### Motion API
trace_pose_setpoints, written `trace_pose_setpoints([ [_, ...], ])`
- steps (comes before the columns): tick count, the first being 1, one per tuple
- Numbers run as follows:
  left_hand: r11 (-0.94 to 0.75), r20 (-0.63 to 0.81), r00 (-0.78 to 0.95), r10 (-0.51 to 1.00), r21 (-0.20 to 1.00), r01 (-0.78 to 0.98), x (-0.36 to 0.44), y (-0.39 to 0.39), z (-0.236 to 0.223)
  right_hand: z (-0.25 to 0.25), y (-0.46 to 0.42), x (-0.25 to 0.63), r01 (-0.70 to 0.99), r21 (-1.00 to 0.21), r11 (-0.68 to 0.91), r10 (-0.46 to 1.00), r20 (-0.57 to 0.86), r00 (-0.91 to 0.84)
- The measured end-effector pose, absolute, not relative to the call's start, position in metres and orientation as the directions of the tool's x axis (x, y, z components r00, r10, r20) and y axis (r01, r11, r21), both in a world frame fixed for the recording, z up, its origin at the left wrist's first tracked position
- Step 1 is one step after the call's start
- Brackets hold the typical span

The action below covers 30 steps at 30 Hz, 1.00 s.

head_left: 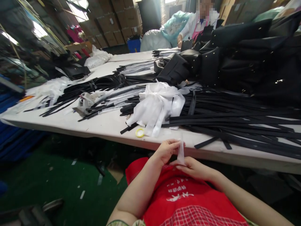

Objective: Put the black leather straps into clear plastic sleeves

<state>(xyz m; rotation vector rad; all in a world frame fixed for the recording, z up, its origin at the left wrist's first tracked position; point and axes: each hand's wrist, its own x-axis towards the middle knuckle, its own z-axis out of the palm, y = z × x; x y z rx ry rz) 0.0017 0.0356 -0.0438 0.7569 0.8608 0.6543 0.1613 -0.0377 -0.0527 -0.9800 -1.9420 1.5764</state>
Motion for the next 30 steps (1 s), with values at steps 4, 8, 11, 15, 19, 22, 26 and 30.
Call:
trace_pose_setpoints([
  [4, 0.244, -0.208, 0.241, 0.948, 0.961, -0.13, -0.006, 0.039, -0.036, -0.066, -0.031, 0.169, 0.337, -0.939, 0.072, 0.909, -0.077, -0.409],
  [8, -0.002, -0.007, 0.151, 0.989, 0.998, 0.06, -0.012, 0.038, -0.028, -0.056, -0.018, 0.168, 0.345, -0.932, 0.108, 0.969, 0.022, -0.245],
  [11, -0.076, 0.062, 0.12, 0.991, 0.991, 0.109, -0.01, 0.036, -0.022, -0.044, -0.01, 0.158, 0.327, -0.936, 0.131, 0.961, 0.039, -0.275],
  [15, -0.054, 0.056, 0.036, 0.998, 0.997, -0.055, -0.008, 0.037, -0.008, -0.034, -0.002, 0.15, 0.246, -0.968, 0.038, 0.969, -0.024, -0.246],
  [19, -0.072, 0.066, -0.037, 0.997, 0.973, -0.219, -0.015, 0.042, 0.007, -0.029, 0.006, 0.154, -0.01, -0.988, -0.152, 0.906, -0.136, -0.401],
  [22, -0.107, 0.101, -0.038, 0.994, 0.965, -0.241, -0.023, 0.046, 0.012, -0.032, 0.008, 0.154, -0.032, -0.977, -0.21, 0.84, -0.164, -0.517],
  [26, -0.184, 0.182, -0.046, 0.982, 0.981, -0.063, -0.034, 0.052, 0.008, -0.044, 0.014, 0.151, 0.304, -0.952, 0.025, 0.909, -0.105, -0.404],
  [30, -0.228, 0.24, -0.013, 0.971, 0.938, 0.26, -0.046, 0.056, -0.006, -0.055, 0.042, 0.165, 0.666, -0.727, 0.169, 0.986, 0.118, -0.121],
])
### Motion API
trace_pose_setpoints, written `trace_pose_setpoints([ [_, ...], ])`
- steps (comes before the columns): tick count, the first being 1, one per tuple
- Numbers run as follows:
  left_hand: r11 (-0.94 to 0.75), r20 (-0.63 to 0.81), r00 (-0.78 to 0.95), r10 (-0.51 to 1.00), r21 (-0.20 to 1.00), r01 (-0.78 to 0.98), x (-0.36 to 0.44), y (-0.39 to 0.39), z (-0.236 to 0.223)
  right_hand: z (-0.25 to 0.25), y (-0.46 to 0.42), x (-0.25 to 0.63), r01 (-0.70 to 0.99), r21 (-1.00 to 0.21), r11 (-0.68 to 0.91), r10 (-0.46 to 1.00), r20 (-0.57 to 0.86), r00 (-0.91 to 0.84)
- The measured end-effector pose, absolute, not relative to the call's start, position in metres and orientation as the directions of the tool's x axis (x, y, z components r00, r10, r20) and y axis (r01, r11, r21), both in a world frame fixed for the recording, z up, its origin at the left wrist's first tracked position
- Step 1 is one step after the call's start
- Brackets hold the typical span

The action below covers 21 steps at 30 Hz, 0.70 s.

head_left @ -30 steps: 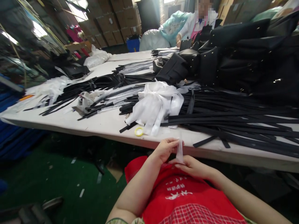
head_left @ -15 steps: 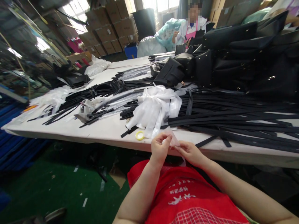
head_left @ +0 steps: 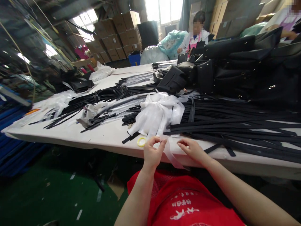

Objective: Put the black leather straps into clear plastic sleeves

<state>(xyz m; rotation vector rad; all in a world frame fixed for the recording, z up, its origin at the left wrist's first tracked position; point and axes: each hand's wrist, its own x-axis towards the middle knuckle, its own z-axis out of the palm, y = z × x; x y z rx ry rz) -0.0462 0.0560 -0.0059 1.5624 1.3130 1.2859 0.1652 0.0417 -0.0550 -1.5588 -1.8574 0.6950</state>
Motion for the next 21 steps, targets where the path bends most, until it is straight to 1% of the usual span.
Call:
trace_pose_setpoints([
  [3, -0.182, 0.178, 0.042, 0.983, 0.917, 0.356, -0.049, 0.053, -0.015, -0.058, 0.073, 0.185, 0.802, -0.583, 0.131, 0.974, 0.226, 0.006],
  [5, -0.161, 0.127, 0.115, 0.985, 0.916, 0.368, -0.048, 0.049, -0.017, -0.06, 0.09, 0.194, 0.853, -0.508, 0.118, 0.966, 0.258, 0.02],
  [7, -0.159, 0.105, 0.157, 0.982, 0.909, 0.387, -0.046, 0.044, -0.016, -0.061, 0.1, 0.199, 0.897, -0.419, 0.138, 0.961, 0.277, -0.019],
  [10, -0.157, 0.094, 0.161, 0.982, 0.885, 0.439, -0.046, 0.038, -0.017, -0.063, 0.106, 0.203, 0.928, -0.308, 0.211, 0.951, 0.285, -0.122],
  [14, -0.125, 0.056, 0.161, 0.985, 0.881, 0.456, -0.048, 0.037, -0.024, -0.059, 0.109, 0.216, 0.925, -0.237, 0.298, 0.929, 0.296, -0.223],
  [16, -0.129, 0.053, 0.184, 0.982, 0.892, 0.434, -0.046, 0.038, -0.026, -0.053, 0.107, 0.225, 0.916, -0.225, 0.331, 0.917, 0.306, -0.256],
  [18, -0.143, 0.066, 0.215, 0.974, 0.919, 0.367, -0.044, 0.041, -0.027, -0.047, 0.097, 0.232, 0.9, -0.196, 0.389, 0.891, 0.327, -0.314],
  [20, -0.088, 0.027, 0.263, 0.964, 0.971, 0.223, -0.039, 0.043, -0.026, -0.044, 0.078, 0.234, 0.862, -0.125, 0.49, 0.826, 0.383, -0.414],
  [21, -0.015, -0.03, 0.309, 0.951, 0.99, 0.143, -0.036, 0.044, -0.026, -0.044, 0.066, 0.234, 0.835, -0.077, 0.545, 0.777, 0.42, -0.468],
])
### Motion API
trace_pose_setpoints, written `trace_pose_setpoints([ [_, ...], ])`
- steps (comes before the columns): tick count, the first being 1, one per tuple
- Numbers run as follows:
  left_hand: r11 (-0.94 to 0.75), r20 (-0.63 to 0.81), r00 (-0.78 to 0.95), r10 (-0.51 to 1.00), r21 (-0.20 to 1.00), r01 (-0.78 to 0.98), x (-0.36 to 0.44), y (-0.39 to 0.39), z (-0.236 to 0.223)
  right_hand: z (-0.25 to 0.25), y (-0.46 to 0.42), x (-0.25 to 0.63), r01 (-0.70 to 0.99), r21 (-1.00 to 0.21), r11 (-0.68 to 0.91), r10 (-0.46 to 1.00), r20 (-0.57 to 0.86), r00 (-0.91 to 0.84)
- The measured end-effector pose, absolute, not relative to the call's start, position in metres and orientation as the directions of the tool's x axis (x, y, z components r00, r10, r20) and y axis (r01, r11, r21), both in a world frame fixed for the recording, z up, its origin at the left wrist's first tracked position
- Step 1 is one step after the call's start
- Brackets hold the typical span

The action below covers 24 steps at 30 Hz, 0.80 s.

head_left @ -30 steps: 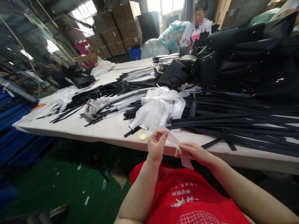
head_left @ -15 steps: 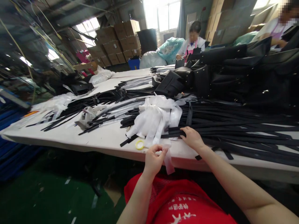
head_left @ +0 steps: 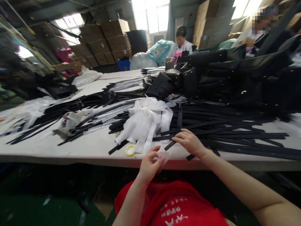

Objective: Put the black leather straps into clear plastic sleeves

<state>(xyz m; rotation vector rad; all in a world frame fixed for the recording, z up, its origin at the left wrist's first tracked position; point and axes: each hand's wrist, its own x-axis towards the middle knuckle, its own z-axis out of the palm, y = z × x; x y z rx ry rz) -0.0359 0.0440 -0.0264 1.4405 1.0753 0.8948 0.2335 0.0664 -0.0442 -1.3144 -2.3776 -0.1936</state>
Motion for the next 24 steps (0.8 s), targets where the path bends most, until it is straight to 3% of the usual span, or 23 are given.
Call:
trace_pose_setpoints([
  [3, 0.258, -0.261, 0.553, 0.791, 0.962, 0.084, -0.022, 0.046, -0.031, -0.055, 0.033, 0.226, 0.773, 0.022, 0.633, 0.652, 0.524, -0.549],
  [6, 0.301, -0.371, 0.675, 0.638, 0.927, 0.225, -0.006, 0.044, -0.038, -0.068, 0.005, 0.221, 0.788, -0.015, 0.615, 0.652, 0.572, -0.498],
  [8, 0.24, -0.361, 0.64, 0.678, 0.932, 0.271, 0.0, 0.042, -0.042, -0.073, -0.014, 0.218, 0.82, -0.125, 0.559, 0.711, 0.582, -0.395],
  [10, 0.174, -0.329, 0.592, 0.736, 0.936, 0.305, 0.001, 0.041, -0.044, -0.074, -0.033, 0.215, 0.824, -0.349, 0.446, 0.801, 0.566, -0.194],
  [12, 0.121, -0.31, 0.594, 0.742, 0.934, 0.336, -0.002, 0.04, -0.044, -0.074, -0.047, 0.209, 0.685, -0.676, 0.27, 0.916, 0.4, 0.034],
  [14, 0.075, -0.292, 0.615, 0.733, 0.932, 0.354, -0.005, 0.037, -0.042, -0.074, -0.053, 0.201, 0.347, -0.938, 0.024, 0.991, 0.069, 0.116],
  [16, 0.033, -0.27, 0.633, 0.726, 0.933, 0.36, -0.006, 0.033, -0.039, -0.075, -0.049, 0.194, -0.022, -0.979, -0.202, 0.977, -0.203, 0.067],
  [18, 0.018, -0.255, 0.635, 0.729, 0.935, 0.355, -0.005, 0.028, -0.036, -0.075, -0.04, 0.192, -0.23, -0.93, -0.288, 0.95, -0.307, 0.049],
  [21, 0.013, -0.214, 0.609, 0.764, 0.948, 0.318, -0.007, 0.025, -0.034, -0.066, -0.026, 0.201, -0.233, -0.952, -0.199, 0.949, -0.247, 0.197],
  [24, -0.004, -0.169, 0.552, 0.817, 0.955, 0.298, -0.014, 0.026, -0.036, -0.047, -0.021, 0.216, -0.032, -0.999, 0.007, 0.918, -0.006, 0.396],
])
